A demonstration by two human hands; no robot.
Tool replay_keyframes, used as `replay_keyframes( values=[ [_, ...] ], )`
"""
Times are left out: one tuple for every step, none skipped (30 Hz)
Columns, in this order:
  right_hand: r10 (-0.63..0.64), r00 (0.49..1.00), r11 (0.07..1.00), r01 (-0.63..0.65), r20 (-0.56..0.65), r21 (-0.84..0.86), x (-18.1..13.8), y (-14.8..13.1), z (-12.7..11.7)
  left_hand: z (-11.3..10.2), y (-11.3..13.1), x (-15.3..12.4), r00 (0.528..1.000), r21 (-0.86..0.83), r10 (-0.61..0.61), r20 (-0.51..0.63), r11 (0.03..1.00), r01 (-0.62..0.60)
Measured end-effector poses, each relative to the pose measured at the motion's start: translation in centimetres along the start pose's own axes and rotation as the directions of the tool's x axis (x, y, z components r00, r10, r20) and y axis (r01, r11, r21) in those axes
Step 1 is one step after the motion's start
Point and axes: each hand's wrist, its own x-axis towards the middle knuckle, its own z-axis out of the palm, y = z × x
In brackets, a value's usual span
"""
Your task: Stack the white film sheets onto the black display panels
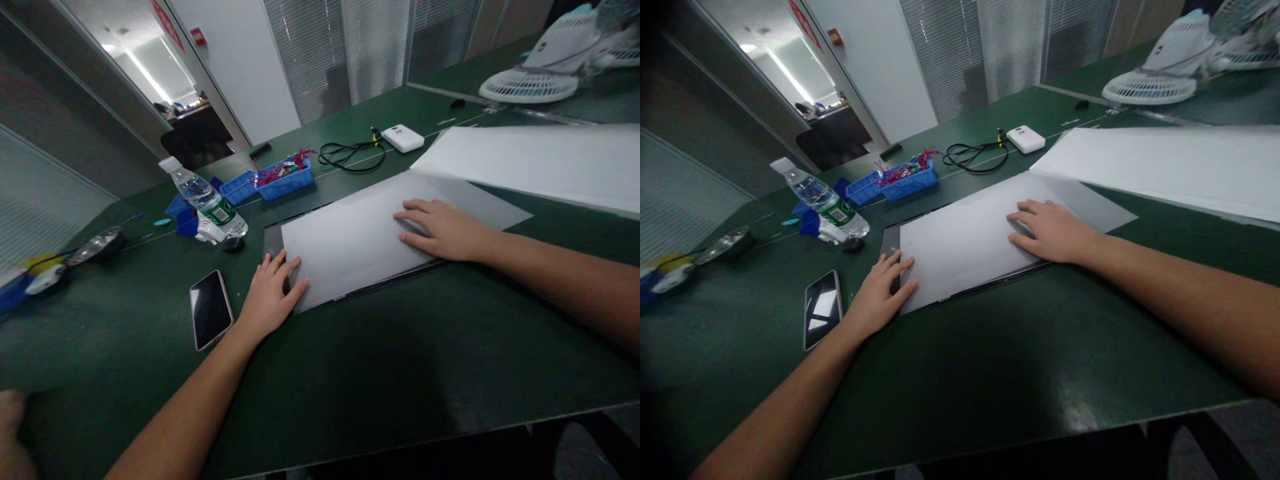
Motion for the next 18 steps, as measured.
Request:
replay_keyframes(
  values=[
    [0.0,1.0,1.0,0.0,0.006,0.003,0.01,-0.02,-0.07,0.04,-0.07,0.02,1.0,0.002,0.004,-0.001,1.0,-0.004],
    [0.003,1.0,1.0,-0.003,0.012,0.007,0.03,-0.06,-0.16,0.05,-0.13,0.05,1.0,0.004,0.006,-0.001,1.0,-0.006],
    [0.007,1.0,1.0,-0.007,0.017,0.011,0.04,-0.13,-0.29,0.04,-0.16,0.07,1.0,0.008,0.007,0.002,1.0,-0.007],
    [0.011,1.0,1.0,-0.011,0.023,0.013,0.05,-0.22,-0.43,0.0,-0.15,0.1,1.0,0.013,0.007,0.007,1.0,-0.007],
    [0.016,0.999,1.0,-0.016,0.028,0.014,0.06,-0.33,-0.58,-0.04,-0.12,0.12,1.0,0.019,0.007,0.01,1.0,-0.007],
    [0.02,0.999,1.0,-0.02,0.032,0.013,0.07,-0.44,-0.72,-0.1,-0.06,0.13,1.0,0.026,0.005,0.01,1.0,-0.006],
    [0.022,0.999,1.0,-0.022,0.034,0.01,0.09,-0.55,-0.84,-0.15,0.02,0.15,1.0,0.031,0.004,0.009,0.999,-0.004],
    [0.021,0.999,1.0,-0.021,0.035,0.01,0.1,-0.65,-0.94,-0.19,0.1,0.16,1.0,0.035,0.002,0.009,0.999,-0.003],
    [0.018,0.999,1.0,-0.018,0.035,0.011,0.12,-0.74,-1.0,-0.21,0.17,0.17,1.0,0.037,0.001,0.009,0.999,-0.001],
    [0.014,0.999,1.0,-0.014,0.032,0.014,0.13,-0.79,-1.02,-0.22,0.23,0.18,1.0,0.038,-0.002,0.009,0.999,0.001],
    [0.009,1.0,1.0,-0.01,0.029,0.015,0.14,-0.83,-1.02,-0.21,0.25,0.2,1.0,0.036,-0.005,0.01,0.999,0.004],
    [0.005,1.0,1.0,-0.005,0.025,0.016,0.14,-0.84,-0.99,-0.18,0.25,0.21,1.0,0.033,-0.009,0.011,0.999,0.008],
    [0.003,1.0,1.0,-0.003,0.02,0.015,0.15,-0.84,-0.95,-0.14,0.22,0.23,1.0,0.028,-0.013,0.012,1.0,0.013],
    [0.003,1.0,1.0,-0.003,0.015,0.012,0.14,-0.81,-0.91,-0.09,0.17,0.25,1.0,0.021,-0.018,0.013,1.0,0.018],
    [0.006,1.0,1.0,-0.006,0.01,0.007,0.14,-0.78,-0.87,-0.03,0.1,0.28,1.0,0.014,-0.023,0.013,1.0,0.022],
    [0.011,1.0,1.0,-0.011,0.007,0.0,0.14,-0.74,-0.84,0.02,0.02,0.3,1.0,0.008,-0.028,0.013,1.0,0.028],
    [0.016,1.0,1.0,-0.016,0.007,-0.01,0.14,-0.68,-0.83,0.07,-0.03,0.32,0.999,0.005,-0.034,0.012,0.999,0.034],
    [0.022,1.0,1.0,-0.022,0.01,-0.023,0.14,-0.63,-0.83,0.09,-0.06,0.33,0.999,0.005,-0.04,0.011,0.999,0.04]
  ],
)
